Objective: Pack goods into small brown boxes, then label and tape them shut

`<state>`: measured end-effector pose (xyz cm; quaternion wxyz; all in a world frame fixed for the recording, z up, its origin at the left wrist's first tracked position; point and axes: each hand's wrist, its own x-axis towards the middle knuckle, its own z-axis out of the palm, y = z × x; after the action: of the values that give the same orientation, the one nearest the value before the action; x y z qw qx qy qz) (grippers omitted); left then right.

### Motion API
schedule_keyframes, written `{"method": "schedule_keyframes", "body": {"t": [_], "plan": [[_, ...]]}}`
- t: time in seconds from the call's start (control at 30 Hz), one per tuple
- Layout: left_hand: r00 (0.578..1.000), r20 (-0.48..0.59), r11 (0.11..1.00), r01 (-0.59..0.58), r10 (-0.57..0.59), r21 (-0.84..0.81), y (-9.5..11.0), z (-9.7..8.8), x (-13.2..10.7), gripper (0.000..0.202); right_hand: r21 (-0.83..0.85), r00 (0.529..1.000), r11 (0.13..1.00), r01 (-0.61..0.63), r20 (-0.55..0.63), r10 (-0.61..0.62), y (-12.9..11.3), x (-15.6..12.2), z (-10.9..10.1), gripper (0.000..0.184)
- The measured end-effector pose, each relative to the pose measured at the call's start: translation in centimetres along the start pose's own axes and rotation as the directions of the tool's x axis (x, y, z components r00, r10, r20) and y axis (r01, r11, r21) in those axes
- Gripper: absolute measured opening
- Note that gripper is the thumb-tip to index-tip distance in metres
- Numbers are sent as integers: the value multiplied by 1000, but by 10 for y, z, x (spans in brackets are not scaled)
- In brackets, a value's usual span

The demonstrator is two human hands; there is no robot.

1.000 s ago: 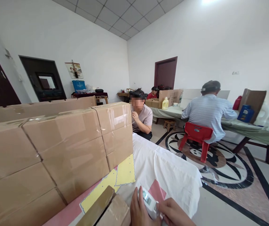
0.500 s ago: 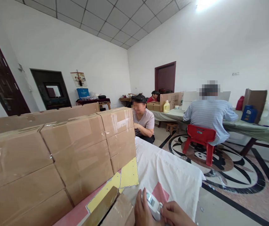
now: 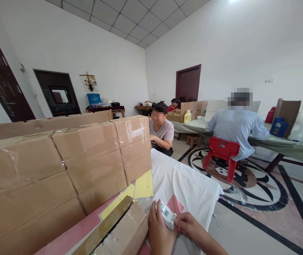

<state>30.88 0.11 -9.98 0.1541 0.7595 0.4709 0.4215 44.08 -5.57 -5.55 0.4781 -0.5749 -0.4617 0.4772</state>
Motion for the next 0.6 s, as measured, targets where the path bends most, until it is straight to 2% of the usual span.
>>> {"method": "schedule_keyframes", "body": {"t": [0.23,0.37,0.53,0.6], "plan": [[1000,-7,1000,-5,5,10,-3,4,1,80,-27,999,998,50,-9,-50,5,1,-1,68],[997,-73,1000,9,-8,18,4,5,0,79,-77,1000,997,-19,4,19,17,4,-5,64],[999,-37,1000,27,-27,-6,6,0,2,86,-169,992,979,112,-41,-121,17,4,-4,54],[999,-11,999,35,-35,-31,6,-4,3,84,-174,992,979,106,-52,-117,12,1,-1,56]]}}
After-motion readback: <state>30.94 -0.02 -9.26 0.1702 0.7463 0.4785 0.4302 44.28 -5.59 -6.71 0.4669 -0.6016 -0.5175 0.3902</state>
